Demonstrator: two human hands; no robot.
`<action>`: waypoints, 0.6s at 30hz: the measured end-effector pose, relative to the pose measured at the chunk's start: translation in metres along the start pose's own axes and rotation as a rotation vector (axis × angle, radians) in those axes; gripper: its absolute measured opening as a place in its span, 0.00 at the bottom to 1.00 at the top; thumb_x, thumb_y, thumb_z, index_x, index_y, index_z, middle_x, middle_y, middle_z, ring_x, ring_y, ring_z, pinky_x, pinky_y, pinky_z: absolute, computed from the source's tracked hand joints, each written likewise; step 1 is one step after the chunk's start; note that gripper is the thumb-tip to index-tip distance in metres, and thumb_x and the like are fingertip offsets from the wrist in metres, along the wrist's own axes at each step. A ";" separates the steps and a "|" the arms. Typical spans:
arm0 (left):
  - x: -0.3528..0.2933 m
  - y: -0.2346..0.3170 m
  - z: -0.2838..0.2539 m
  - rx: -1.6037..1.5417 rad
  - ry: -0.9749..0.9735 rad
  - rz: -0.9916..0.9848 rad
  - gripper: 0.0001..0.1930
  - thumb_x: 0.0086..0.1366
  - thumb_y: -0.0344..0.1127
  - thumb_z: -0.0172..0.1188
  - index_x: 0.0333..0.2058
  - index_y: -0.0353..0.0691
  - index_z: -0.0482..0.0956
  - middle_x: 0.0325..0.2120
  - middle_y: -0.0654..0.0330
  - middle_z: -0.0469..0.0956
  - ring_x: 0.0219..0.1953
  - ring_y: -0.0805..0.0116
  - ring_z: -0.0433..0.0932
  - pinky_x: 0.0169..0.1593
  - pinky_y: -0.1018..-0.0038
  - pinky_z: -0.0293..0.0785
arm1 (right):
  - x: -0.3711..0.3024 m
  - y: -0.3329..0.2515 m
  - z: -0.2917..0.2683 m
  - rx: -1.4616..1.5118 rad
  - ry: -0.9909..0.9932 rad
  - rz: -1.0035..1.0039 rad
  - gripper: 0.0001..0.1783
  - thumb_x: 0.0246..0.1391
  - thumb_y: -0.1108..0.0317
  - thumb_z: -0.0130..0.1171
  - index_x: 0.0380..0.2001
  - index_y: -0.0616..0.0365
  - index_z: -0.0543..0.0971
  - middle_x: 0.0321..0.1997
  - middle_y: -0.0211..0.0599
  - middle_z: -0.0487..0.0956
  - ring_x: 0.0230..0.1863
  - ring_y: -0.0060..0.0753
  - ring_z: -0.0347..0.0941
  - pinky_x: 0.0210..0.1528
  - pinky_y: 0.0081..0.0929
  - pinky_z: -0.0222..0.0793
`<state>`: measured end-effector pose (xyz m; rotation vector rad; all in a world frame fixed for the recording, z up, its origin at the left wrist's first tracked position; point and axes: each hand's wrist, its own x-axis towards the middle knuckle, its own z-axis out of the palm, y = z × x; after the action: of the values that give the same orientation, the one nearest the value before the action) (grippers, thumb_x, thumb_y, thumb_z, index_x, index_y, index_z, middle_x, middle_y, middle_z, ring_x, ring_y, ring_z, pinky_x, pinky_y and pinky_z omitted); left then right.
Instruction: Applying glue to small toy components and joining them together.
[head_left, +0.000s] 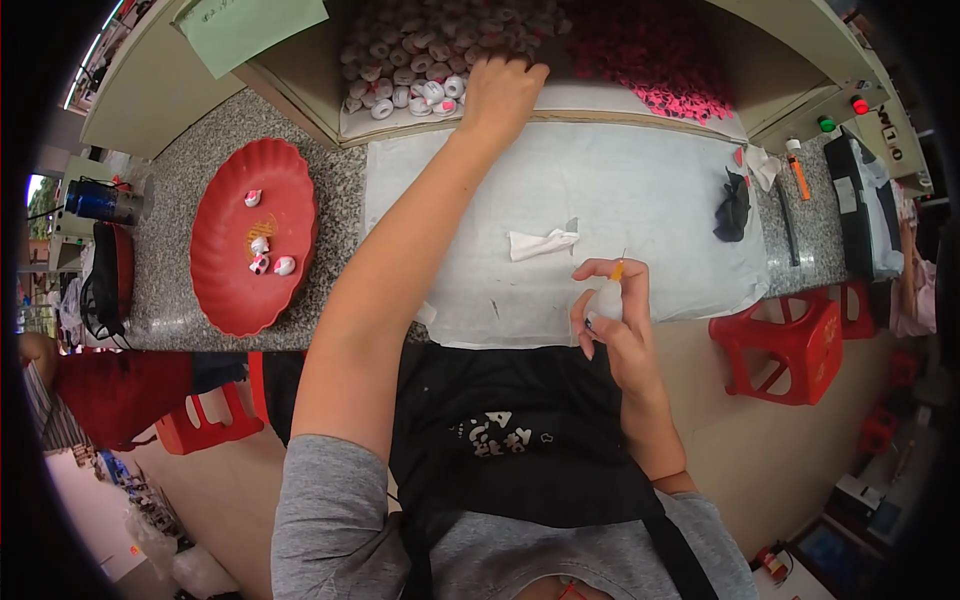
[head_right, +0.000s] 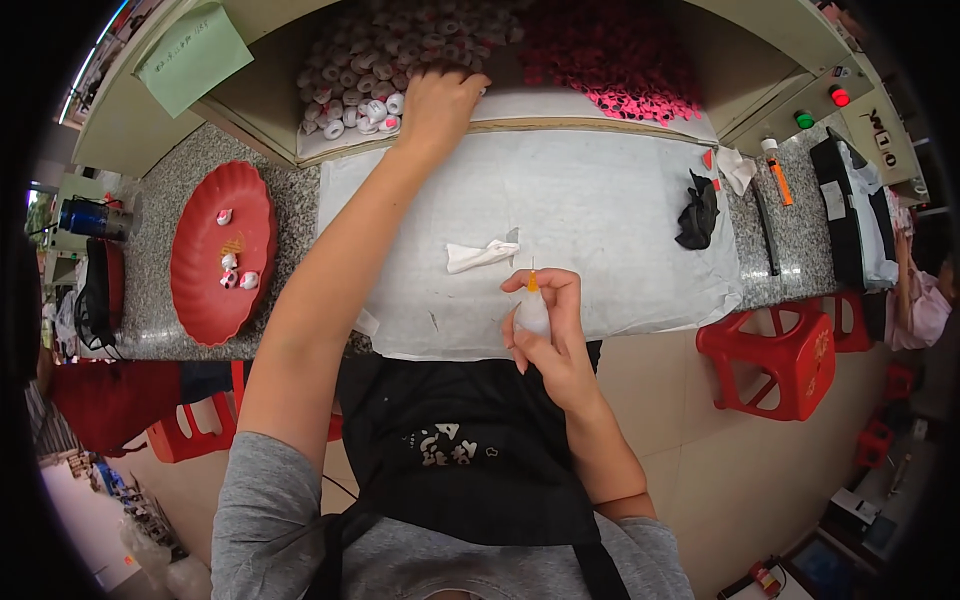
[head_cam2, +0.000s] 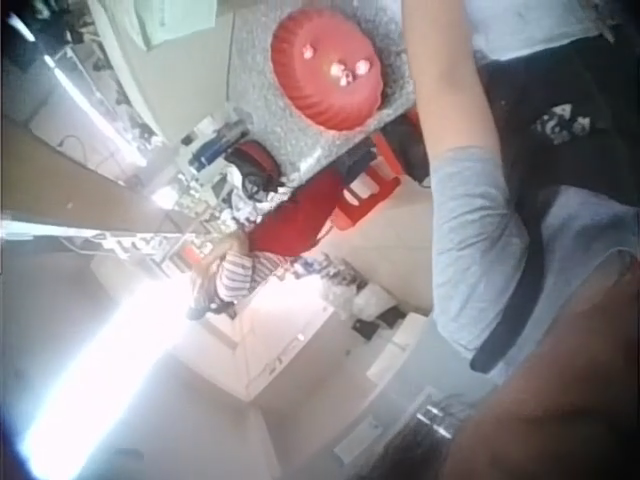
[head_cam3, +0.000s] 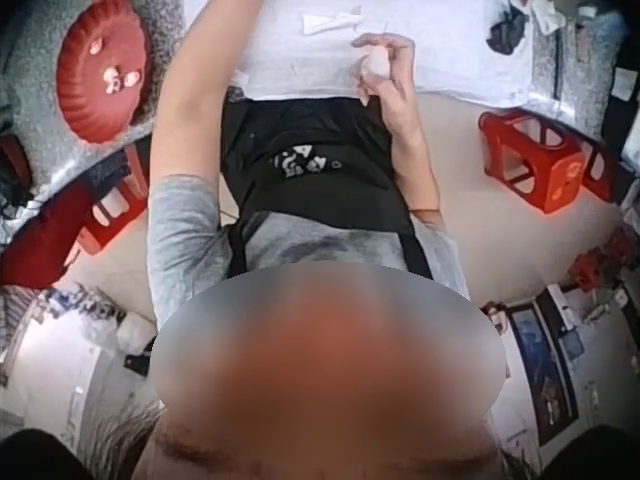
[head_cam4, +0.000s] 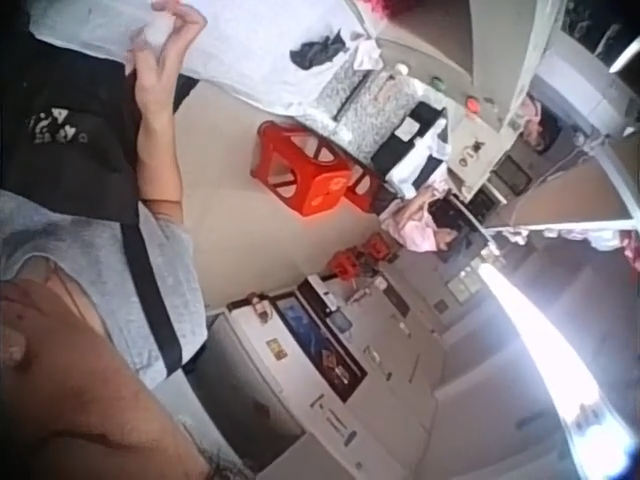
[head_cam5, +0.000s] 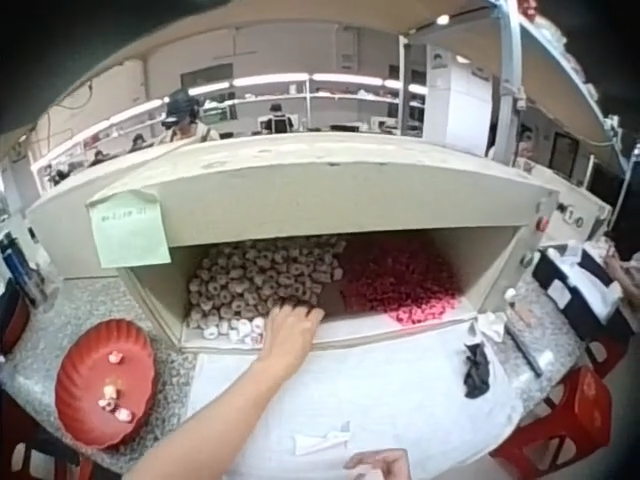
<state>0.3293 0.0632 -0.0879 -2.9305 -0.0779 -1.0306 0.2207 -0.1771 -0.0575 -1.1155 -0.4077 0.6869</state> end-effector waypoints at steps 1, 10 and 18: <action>0.000 0.002 -0.009 -0.017 0.046 0.002 0.09 0.45 0.29 0.55 0.29 0.45 0.74 0.29 0.64 0.70 0.29 0.68 0.68 0.35 0.72 0.62 | -0.001 -0.001 -0.003 0.002 0.005 0.004 0.19 0.38 0.73 0.46 0.37 0.58 0.56 0.40 0.44 0.60 0.21 0.25 0.63 0.12 0.14 0.58; -0.099 0.041 -0.128 -1.399 0.036 -0.699 0.10 0.50 0.25 0.53 0.34 0.31 0.72 0.34 0.57 0.68 0.31 0.72 0.71 0.36 0.79 0.69 | -0.003 -0.014 0.004 -0.068 -0.012 -0.105 0.23 0.41 0.71 0.45 0.45 0.61 0.60 0.39 0.43 0.61 0.31 0.39 0.66 0.23 0.25 0.69; -0.144 0.069 -0.160 -1.813 0.234 -0.939 0.16 0.49 0.23 0.53 0.39 0.31 0.66 0.37 0.51 0.68 0.31 0.66 0.73 0.35 0.72 0.72 | 0.007 -0.021 0.036 0.279 0.191 -0.274 0.19 0.35 0.69 0.59 0.31 0.57 0.61 0.33 0.37 0.64 0.24 0.22 0.61 0.22 0.14 0.61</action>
<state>0.1211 -0.0189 -0.0540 -4.1975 -1.1895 -2.6448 0.2096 -0.1540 -0.0243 -0.8318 -0.2843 0.3778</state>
